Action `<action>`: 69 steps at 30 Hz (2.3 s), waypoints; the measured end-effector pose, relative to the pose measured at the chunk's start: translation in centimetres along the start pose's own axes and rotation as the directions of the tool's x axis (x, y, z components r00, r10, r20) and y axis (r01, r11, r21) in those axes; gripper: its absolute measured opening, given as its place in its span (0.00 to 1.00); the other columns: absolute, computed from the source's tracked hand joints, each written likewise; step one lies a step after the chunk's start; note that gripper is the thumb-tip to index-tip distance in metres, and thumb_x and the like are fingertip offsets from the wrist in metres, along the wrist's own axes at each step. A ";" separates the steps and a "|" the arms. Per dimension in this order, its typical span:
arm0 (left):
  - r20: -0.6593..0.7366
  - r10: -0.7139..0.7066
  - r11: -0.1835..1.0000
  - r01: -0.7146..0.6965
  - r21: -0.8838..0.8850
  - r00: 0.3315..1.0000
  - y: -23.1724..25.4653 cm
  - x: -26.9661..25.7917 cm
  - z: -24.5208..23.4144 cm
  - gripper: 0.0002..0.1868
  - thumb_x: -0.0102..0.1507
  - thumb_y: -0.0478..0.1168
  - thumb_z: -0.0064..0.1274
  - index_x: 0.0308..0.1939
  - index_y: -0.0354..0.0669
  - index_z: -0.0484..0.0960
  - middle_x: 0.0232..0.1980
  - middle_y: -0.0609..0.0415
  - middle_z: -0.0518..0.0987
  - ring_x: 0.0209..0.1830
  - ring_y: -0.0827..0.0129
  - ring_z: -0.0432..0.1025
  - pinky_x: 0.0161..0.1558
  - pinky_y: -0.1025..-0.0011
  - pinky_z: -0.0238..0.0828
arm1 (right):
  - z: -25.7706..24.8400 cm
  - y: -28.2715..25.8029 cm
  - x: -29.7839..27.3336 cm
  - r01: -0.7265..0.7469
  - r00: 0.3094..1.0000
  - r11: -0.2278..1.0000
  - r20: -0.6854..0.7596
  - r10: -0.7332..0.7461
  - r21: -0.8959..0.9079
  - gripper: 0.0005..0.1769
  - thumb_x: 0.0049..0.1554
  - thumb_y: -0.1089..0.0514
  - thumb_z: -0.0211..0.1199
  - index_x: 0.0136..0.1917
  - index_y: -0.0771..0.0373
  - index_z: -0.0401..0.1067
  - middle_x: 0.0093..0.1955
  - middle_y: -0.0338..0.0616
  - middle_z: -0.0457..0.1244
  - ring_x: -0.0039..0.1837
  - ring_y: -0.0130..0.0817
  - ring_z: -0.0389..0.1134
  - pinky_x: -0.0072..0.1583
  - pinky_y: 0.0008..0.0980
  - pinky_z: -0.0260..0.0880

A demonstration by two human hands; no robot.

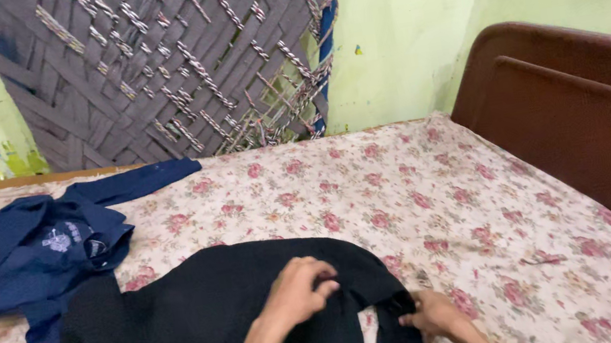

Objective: The person folds a gray shirt, a black shirt, and a blue shirt one by one on a bed and places each folded item into a wooden wardrobe.

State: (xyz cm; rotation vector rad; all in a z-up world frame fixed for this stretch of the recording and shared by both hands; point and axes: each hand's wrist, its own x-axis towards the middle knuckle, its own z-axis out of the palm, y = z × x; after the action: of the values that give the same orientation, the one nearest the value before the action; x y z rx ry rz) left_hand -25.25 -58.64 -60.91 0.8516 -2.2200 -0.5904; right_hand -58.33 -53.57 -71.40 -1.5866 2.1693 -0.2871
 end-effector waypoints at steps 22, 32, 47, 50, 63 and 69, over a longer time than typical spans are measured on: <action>0.061 -0.053 0.999 0.054 -0.008 0.997 1.9 -1.7 -4.4 0.10 0.63 0.43 0.56 0.45 0.46 0.87 0.41 0.46 0.86 0.44 0.56 0.81 0.48 0.61 0.77 | -14.9 8.6 0.5 0.234 0.491 0.621 -0.460 -0.740 -0.748 0.36 0.44 0.54 0.67 0.66 0.57 0.67 0.61 0.64 0.64 0.58 0.66 0.68 0.55 0.48 0.71; -0.530 -0.737 0.327 0.908 0.263 0.419 -16.6 -20.5 -18.1 0.43 0.53 0.45 0.69 0.69 0.44 0.65 0.63 0.44 0.76 0.61 0.50 0.73 0.56 0.55 0.74 | -0.2 0.6 5.4 0.209 0.959 0.961 -0.154 -0.238 -0.179 0.37 0.57 0.26 0.53 0.63 0.56 0.73 0.53 0.58 0.73 0.60 0.52 0.74 0.62 0.42 0.74; -0.978 -0.175 0.549 0.836 -0.001 0.113 -14.7 -25.2 -27.5 0.29 0.61 0.37 0.54 0.67 0.33 0.70 0.57 0.29 0.73 0.45 0.35 0.74 0.45 0.45 0.70 | 2.6 -4.8 7.5 -0.022 0.999 0.991 0.043 0.028 -0.134 0.46 0.57 0.23 0.47 0.67 0.65 0.67 0.50 0.65 0.73 0.53 0.56 0.76 0.60 0.47 0.77; -0.930 -0.185 0.541 0.823 0.173 0.318 -12.8 -23.3 -24.0 0.16 0.62 0.44 0.55 0.50 0.38 0.80 0.48 0.36 0.78 0.47 0.40 0.75 0.48 0.47 0.72 | 3.3 -4.9 8.5 0.015 1.000 0.969 0.011 -0.013 -0.247 0.46 0.57 0.21 0.46 0.61 0.65 0.72 0.48 0.65 0.73 0.53 0.57 0.75 0.61 0.48 0.75; 0.118 -0.964 0.266 0.901 0.342 0.240 -11.1 -25.2 -16.8 0.46 0.54 0.78 0.58 0.38 0.30 0.87 0.38 0.43 0.85 0.37 0.54 0.82 0.44 0.57 0.80 | 3.8 -6.9 -9.3 -0.117 0.918 0.993 0.382 0.101 0.018 0.25 0.53 0.37 0.72 0.39 0.60 0.71 0.30 0.47 0.64 0.33 0.35 0.70 0.37 0.35 0.70; -0.109 -0.814 0.577 0.816 -0.033 0.571 -13.7 -30.5 -14.8 0.31 0.44 0.58 0.74 0.36 0.32 0.90 0.36 0.42 0.90 0.34 0.58 0.83 0.39 0.60 0.77 | 4.7 -4.0 -11.9 -0.052 0.993 0.801 -0.054 0.105 0.596 0.26 0.57 0.39 0.69 0.42 0.66 0.72 0.33 0.39 0.57 0.34 0.29 0.56 0.37 0.32 0.58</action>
State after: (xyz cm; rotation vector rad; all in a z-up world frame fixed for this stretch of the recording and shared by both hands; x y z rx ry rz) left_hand 8.00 -48.78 -72.46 1.9100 -1.6097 -0.9017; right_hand -49.73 -43.22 -71.26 -1.1321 1.9191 -0.9252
